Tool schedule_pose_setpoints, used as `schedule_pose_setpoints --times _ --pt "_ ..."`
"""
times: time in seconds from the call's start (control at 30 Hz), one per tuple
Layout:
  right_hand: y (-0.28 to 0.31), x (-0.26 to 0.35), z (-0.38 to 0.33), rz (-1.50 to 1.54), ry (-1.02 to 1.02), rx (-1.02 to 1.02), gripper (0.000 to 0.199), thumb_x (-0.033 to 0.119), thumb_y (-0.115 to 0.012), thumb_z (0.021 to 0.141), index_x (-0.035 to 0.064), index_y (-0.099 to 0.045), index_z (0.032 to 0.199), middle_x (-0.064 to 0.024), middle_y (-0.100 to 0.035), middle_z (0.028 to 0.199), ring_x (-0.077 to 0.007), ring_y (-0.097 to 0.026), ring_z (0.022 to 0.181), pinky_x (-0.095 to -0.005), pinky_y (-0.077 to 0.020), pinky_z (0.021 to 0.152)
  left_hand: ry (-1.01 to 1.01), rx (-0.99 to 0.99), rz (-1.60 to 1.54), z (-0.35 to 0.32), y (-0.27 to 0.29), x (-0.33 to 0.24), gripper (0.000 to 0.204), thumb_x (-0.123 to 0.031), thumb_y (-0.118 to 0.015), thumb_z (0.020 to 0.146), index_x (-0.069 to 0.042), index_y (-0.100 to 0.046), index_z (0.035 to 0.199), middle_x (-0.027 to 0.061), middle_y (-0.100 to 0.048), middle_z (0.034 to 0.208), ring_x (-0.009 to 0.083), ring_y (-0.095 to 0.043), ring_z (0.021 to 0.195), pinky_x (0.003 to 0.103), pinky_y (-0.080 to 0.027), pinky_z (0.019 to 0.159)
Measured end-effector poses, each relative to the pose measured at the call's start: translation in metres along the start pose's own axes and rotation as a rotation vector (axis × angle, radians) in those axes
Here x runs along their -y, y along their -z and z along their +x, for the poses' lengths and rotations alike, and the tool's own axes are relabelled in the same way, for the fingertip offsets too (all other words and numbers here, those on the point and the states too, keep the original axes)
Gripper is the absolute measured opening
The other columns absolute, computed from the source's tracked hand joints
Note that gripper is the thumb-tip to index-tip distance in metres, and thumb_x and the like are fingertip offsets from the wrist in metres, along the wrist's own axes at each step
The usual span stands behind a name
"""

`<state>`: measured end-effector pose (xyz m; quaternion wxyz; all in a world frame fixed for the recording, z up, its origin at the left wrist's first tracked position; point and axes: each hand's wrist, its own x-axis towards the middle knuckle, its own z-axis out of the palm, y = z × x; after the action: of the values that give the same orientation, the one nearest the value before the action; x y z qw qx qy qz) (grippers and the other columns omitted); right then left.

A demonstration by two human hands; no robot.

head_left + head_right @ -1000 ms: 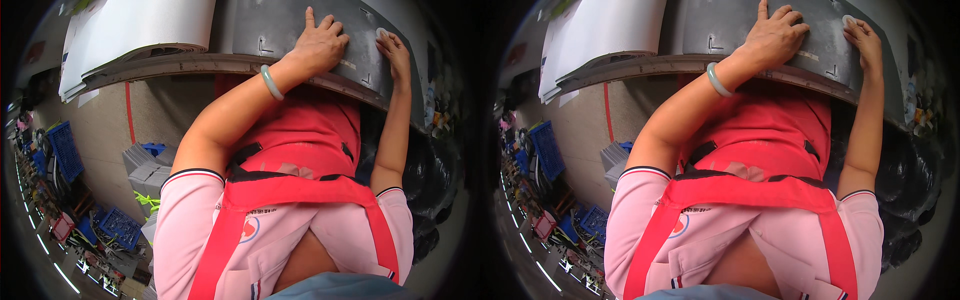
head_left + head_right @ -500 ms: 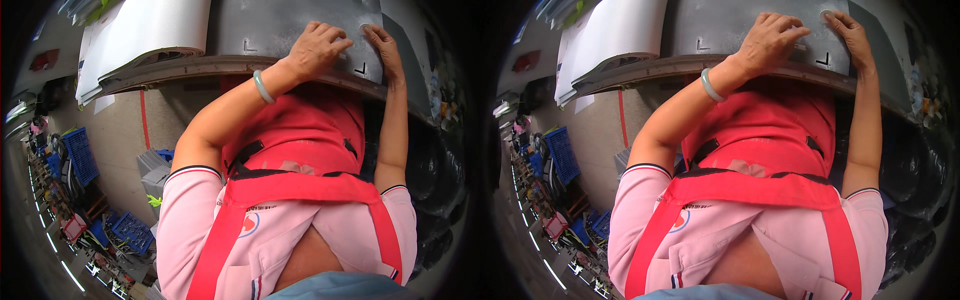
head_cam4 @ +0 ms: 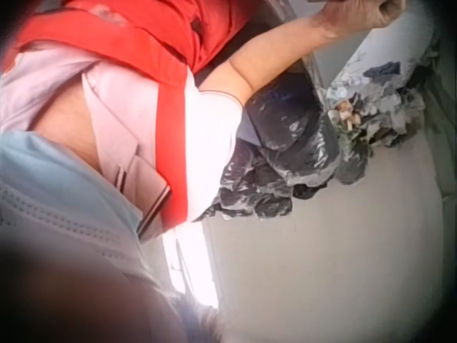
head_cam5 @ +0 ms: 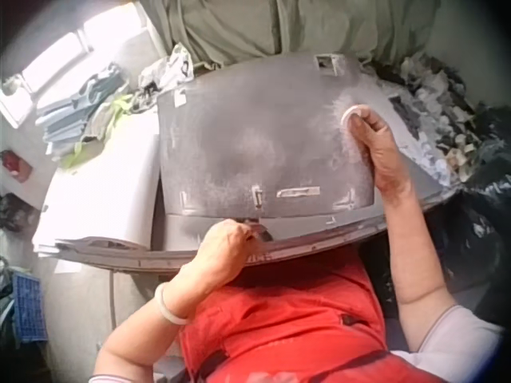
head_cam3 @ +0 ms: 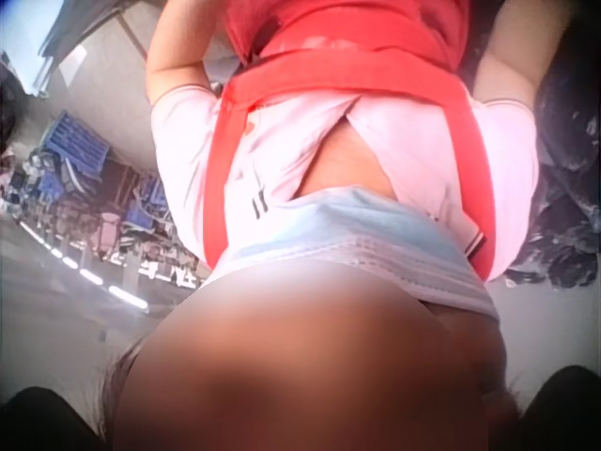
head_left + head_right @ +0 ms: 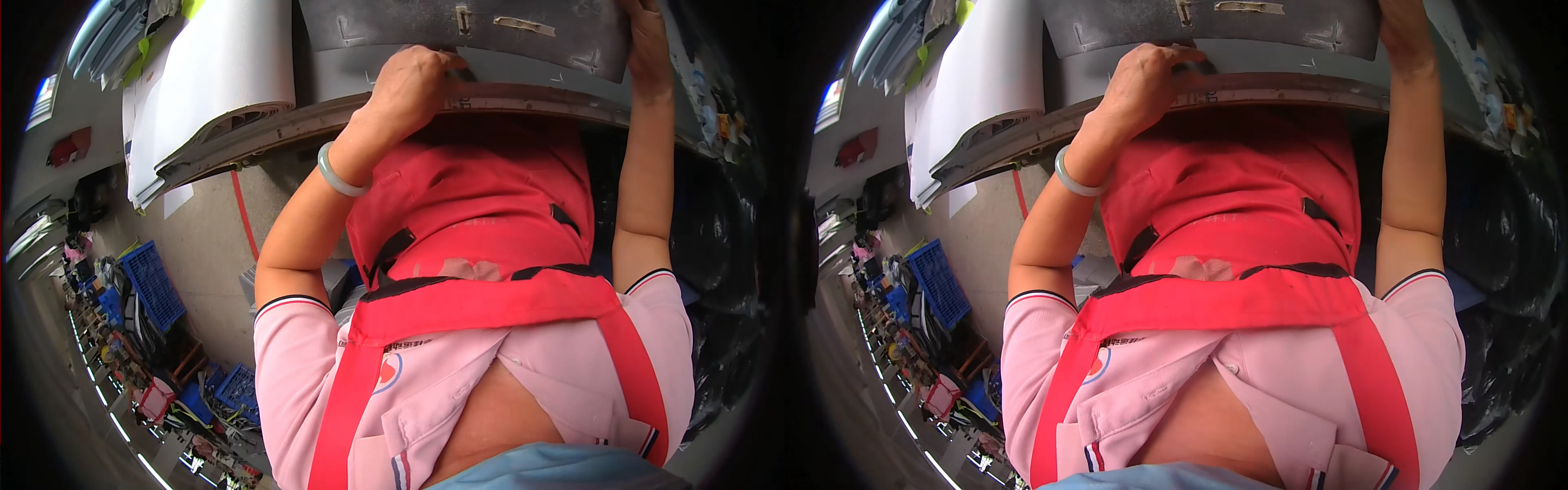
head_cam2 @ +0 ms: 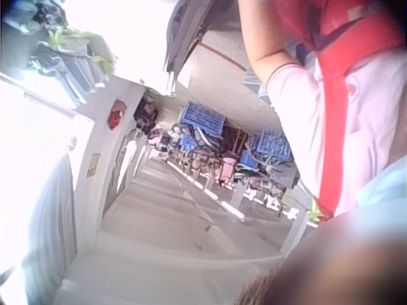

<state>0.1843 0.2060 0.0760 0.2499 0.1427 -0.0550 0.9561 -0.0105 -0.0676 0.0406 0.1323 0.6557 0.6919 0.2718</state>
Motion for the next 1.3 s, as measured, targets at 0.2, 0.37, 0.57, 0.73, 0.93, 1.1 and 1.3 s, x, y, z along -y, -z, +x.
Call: schedule_pose_setpoints --times 0.2,0.37,0.57,0.73,0.93,1.1,1.3 --pt "0.005 0.012 -0.018 -1.232 0.334 -0.39 0.013 0.022 -0.075 0.097 0.0139 -0.073 0.106 0.0064 -0.073 0.098 -0.0048 -0.066 0.087 -0.0215 -0.0524 0.078 -0.091 0.008 -0.038 -0.003 0.007 0.019 0.02 -0.013 -0.073 0.087 -0.007 -0.078 0.104 0.0134 -0.072 0.111 0.036 -0.067 0.1 0.04 -0.056 0.088" --pt "0.009 0.022 -0.023 -1.099 0.33 -0.436 0.018 0.024 -0.075 0.096 0.0124 -0.073 0.109 0.0029 -0.074 0.103 -0.0107 -0.068 0.093 -0.0271 -0.0559 0.082 -0.254 0.01 0.103 -0.001 0.005 0.014 0.016 -0.006 -0.067 0.089 -0.004 -0.075 0.102 0.0121 -0.069 0.105 0.0336 -0.066 0.099 0.04 -0.056 0.086" --pt "0.004 -0.012 0.0 -1.079 0.275 -0.478 0.019 0.024 -0.077 0.095 0.0091 -0.072 0.105 0.0007 -0.072 0.097 -0.0113 -0.066 0.083 -0.026 -0.0541 0.076 -0.271 0.073 0.226 0.002 0.025 0.011 0.024 -0.004 -0.065 0.086 -0.005 -0.071 0.11 0.0116 -0.064 0.111 0.0317 -0.064 0.105 0.041 -0.056 0.088" --pt "0.029 0.032 -0.012 -1.125 0.102 -0.646 0.04 0.031 -0.07 0.1 0.0072 -0.063 0.131 -0.0049 -0.068 0.122 -0.0175 -0.066 0.107 -0.0336 -0.0535 0.096 -0.311 0.068 0.287 0.008 -0.001 0.008 0.016 -0.013 -0.063 0.086 -0.003 -0.068 0.097 0.015 -0.062 0.1 0.0322 -0.064 0.097 0.041 -0.054 0.085" --pt "0.049 0.052 -0.028 -1.436 0.252 -0.705 0.066 0.044 -0.062 0.103 0.0 -0.046 0.15 -0.012 -0.047 0.152 -0.0255 -0.042 0.14 -0.0376 -0.0276 0.119 -0.423 0.026 0.388 0.035 -0.043 0.007 0.014 -0.019 -0.063 0.086 -0.008 -0.071 0.091 0.0125 -0.069 0.101 0.0328 -0.07 0.096 0.044 -0.059 0.075" --pt "0.047 0.082 -0.052 -1.336 0.341 -0.807 0.069 0.046 -0.063 0.102 0.0001 -0.046 0.15 -0.0115 -0.045 0.154 -0.0258 -0.041 0.141 -0.0364 -0.0269 0.12 -0.596 -0.05 0.237 0.108 -0.111 -0.037 0.011 -0.019 -0.074 0.073 -0.01 -0.069 0.068 0.0106 -0.072 0.074 0.0306 -0.072 0.073 0.046 -0.055 0.06" --pt "0.039 0.053 -0.013 -1.152 0.221 -0.694 0.075 0.05 -0.064 0.1 -0.0008 -0.043 0.151 -0.0113 -0.043 0.156 -0.0259 -0.04 0.142 -0.0364 -0.0269 0.12 -0.674 -0.241 0.346 0.197 -0.243 -0.002 0.008 -0.014 -0.072 0.076 -0.009 -0.069 0.071 0.0132 -0.072 0.077 0.0287 -0.072 0.074 0.043 -0.054 0.059"
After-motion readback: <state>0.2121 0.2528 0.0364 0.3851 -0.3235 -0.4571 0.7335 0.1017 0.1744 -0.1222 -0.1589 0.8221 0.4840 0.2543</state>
